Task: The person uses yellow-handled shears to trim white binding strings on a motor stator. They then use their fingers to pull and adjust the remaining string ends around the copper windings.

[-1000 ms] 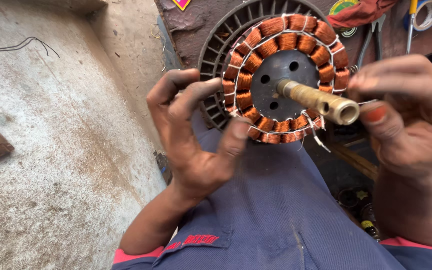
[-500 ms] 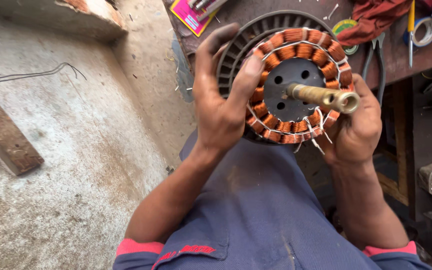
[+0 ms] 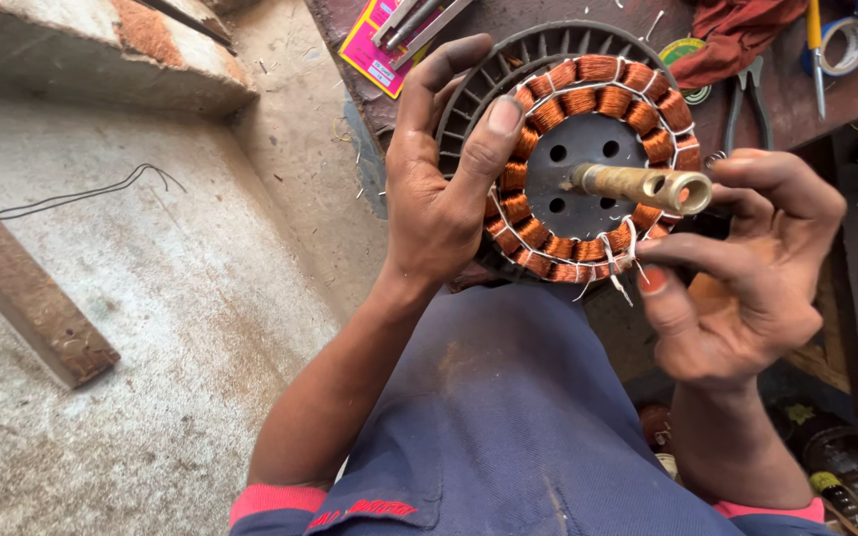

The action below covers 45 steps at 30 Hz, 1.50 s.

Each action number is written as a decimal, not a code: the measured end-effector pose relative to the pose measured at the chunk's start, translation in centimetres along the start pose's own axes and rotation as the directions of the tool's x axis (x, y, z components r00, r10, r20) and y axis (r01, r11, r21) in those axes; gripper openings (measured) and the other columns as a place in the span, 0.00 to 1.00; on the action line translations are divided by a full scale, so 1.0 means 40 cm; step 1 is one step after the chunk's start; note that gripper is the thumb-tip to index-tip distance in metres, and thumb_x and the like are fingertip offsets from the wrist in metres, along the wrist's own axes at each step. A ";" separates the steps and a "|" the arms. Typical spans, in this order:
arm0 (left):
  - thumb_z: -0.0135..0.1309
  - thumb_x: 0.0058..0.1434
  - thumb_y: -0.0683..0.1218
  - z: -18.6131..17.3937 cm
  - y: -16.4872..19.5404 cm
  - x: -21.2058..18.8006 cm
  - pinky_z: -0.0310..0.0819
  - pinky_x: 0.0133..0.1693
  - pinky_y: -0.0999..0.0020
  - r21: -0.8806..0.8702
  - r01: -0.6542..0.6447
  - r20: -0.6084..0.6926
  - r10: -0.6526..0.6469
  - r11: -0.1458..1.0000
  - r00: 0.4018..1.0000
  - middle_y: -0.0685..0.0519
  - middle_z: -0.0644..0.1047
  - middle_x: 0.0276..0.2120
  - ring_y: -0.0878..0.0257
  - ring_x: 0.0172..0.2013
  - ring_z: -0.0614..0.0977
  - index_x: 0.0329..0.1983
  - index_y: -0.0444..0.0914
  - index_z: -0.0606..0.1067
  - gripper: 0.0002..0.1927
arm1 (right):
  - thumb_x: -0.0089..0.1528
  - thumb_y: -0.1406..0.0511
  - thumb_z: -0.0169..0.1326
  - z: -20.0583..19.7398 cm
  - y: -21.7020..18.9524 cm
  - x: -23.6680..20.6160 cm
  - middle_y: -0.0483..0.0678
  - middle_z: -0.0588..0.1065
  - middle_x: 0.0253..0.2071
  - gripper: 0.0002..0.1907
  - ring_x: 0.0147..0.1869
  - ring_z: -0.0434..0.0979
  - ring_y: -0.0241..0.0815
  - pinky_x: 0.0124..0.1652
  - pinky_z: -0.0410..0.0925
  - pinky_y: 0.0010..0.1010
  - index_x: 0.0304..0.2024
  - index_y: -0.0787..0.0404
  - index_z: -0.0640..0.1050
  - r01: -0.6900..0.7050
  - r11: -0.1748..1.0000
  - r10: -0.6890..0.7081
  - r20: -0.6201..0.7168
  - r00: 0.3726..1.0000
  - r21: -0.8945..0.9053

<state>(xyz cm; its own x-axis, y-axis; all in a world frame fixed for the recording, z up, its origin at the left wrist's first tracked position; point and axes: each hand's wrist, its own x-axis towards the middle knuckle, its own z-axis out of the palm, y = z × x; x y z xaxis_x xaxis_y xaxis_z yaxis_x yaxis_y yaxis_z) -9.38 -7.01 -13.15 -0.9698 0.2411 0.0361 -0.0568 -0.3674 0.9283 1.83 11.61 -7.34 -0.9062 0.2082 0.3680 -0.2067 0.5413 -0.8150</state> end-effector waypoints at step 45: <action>0.53 0.82 0.47 -0.013 0.009 0.003 0.76 0.55 0.73 -0.005 0.013 0.047 -0.013 1.000 0.999 0.48 0.78 0.53 0.68 0.51 0.79 0.71 0.35 0.62 0.22 | 0.63 0.68 0.66 -0.032 -0.113 0.063 0.47 0.76 0.38 0.11 0.43 0.79 0.49 0.40 0.72 0.32 0.47 0.61 0.82 0.365 0.765 -0.215 0.324 0.921 -0.530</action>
<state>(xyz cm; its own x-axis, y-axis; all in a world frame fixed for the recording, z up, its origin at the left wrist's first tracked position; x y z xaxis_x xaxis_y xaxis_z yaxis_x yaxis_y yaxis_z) -9.64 -7.57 -13.00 -0.9567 0.2880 0.0413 -0.0711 -0.3689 0.9267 0.96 10.74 -2.15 -0.9100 -0.1888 0.3692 -0.2936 0.9221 -0.2521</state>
